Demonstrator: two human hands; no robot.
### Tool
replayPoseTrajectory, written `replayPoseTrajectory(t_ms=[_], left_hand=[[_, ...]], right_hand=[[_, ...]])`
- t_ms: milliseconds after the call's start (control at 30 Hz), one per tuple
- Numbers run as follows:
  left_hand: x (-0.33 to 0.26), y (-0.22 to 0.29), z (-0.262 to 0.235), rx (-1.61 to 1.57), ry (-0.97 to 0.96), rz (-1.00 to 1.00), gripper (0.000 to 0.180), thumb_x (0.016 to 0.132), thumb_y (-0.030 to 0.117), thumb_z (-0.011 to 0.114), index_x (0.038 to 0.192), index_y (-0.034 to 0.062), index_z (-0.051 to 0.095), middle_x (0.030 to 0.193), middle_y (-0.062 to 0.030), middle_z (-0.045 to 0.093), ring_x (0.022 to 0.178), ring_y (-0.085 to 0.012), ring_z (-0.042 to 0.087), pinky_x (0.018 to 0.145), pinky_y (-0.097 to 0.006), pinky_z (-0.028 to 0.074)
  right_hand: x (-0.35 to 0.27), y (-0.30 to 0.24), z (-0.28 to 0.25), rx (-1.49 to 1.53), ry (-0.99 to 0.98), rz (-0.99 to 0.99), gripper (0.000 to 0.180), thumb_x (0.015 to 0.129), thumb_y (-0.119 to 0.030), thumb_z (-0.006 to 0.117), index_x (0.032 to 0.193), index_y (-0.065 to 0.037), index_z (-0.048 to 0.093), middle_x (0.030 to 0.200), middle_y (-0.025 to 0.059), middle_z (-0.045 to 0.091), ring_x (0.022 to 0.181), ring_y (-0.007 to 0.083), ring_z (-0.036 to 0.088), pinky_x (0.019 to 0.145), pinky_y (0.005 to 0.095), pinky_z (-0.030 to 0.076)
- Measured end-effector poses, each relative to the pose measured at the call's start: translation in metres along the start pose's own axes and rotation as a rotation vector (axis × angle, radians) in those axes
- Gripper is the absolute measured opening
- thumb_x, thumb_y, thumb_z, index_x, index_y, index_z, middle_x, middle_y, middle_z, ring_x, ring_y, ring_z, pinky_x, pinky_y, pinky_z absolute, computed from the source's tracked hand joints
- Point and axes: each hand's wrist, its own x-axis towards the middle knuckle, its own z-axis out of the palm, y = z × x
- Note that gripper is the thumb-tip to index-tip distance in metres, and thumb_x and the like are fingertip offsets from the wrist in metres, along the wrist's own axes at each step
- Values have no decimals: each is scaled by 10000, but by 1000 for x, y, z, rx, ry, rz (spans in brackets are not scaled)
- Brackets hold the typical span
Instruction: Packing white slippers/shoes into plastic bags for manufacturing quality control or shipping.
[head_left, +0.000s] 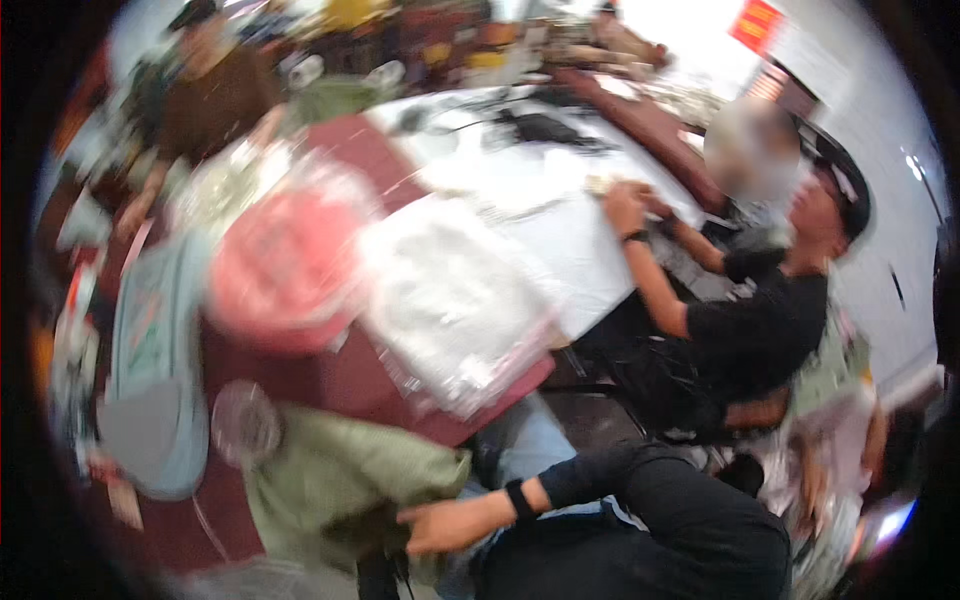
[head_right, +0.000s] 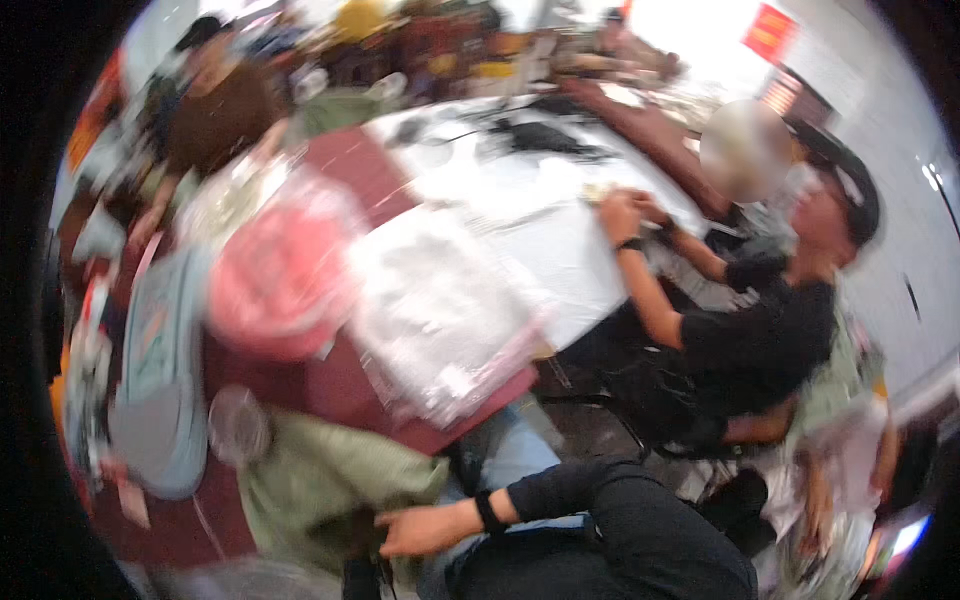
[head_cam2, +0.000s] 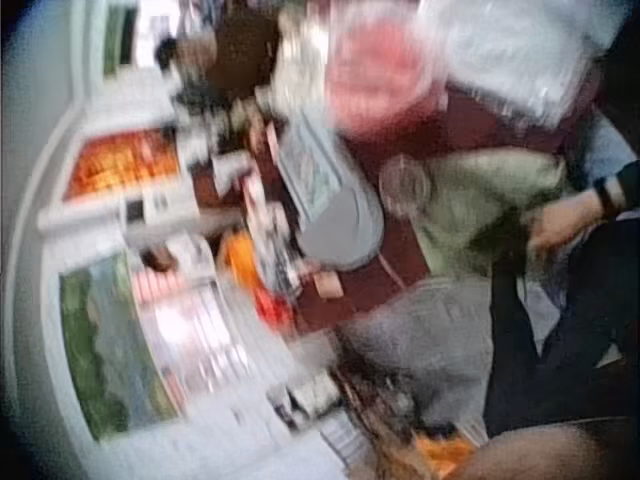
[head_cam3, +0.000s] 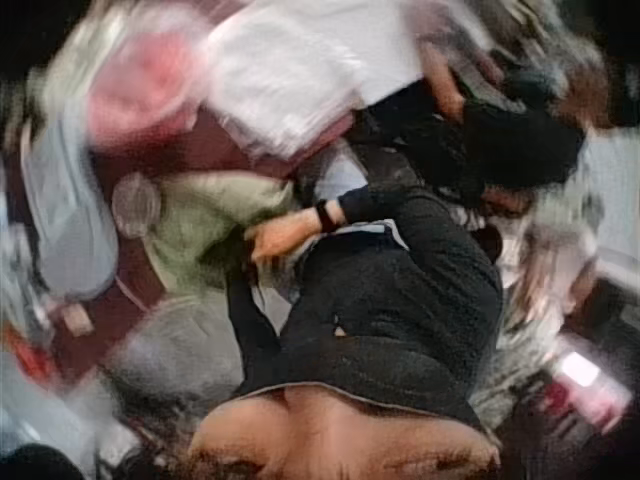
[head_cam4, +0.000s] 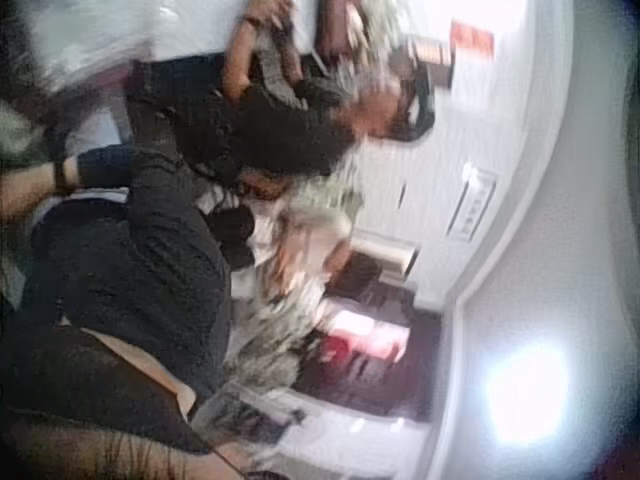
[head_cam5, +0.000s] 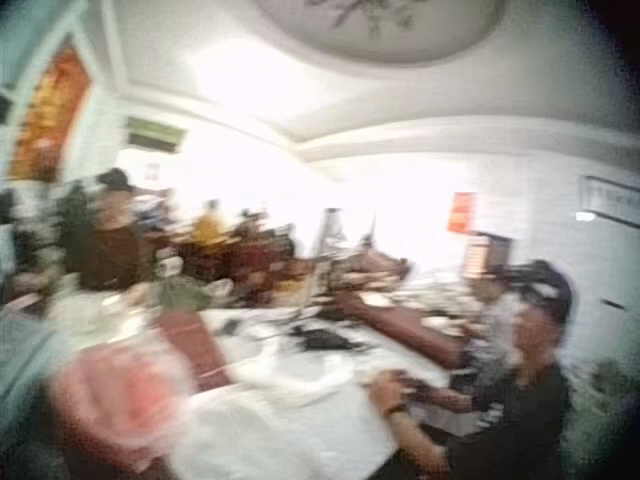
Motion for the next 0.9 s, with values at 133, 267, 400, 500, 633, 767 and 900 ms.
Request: replayPoseTrajectory(t_ms=[133,267,400,500,633,767,900], left_hand=[[47,22,-3,27,-77,182,342,833,165,525,1122,-13,563,1146,-236,548,1043,-373,540,867,-458,444],[22,11,24,27,-163,148,352,842,191,523,1127,-12,565,1145,-237,552,1049,-377,538,870,-460,443],[-10,-3,45,15,-243,76,364,851,218,522,1131,-10,567,1144,-238,556,1055,-380,537,874,-461,442],[-28,-6,58,4,-303,31,374,857,237,520,1134,-9,568,1143,-239,559,1060,-383,536,876,-462,442],[-45,-16,62,2,-367,-43,388,866,264,519,1139,-7,569,1142,-240,563,1066,-387,534,879,-463,441],[-76,-30,52,10,-439,-141,403,875,290,517,1143,-6,571,1141,-241,567,1072,-391,533,883,-464,441],[-122,-47,28,19,-501,-276,420,884,317,515,1147,-4,573,1140,-243,571,1079,-394,531,886,-466,440]], right_hand=[[11,-12,-22,169,193,152,137,770,-84,490,865,13,496,781,177,564,785,331,569,815,433,421],[15,-20,-51,595,194,405,217,808,-109,493,1012,-41,528,968,174,551,935,332,529,848,443,403],[13,-10,-54,785,492,194,179,726,-61,435,884,15,471,743,144,514,731,276,520,701,380,399],[8,4,-53,832,539,190,181,721,-72,450,879,12,475,730,124,527,732,263,531,680,349,395],[-2,11,-60,564,438,322,274,681,-78,502,945,-8,517,840,93,569,830,269,551,721,336,408],[-36,17,-83,45,570,-12,398,635,-68,549,1032,-37,540,1025,109,554,998,304,526,820,371,412],[-93,27,-128,287,663,161,443,647,23,536,1089,-4,535,1157,162,508,1109,319,487,971,385,383]])
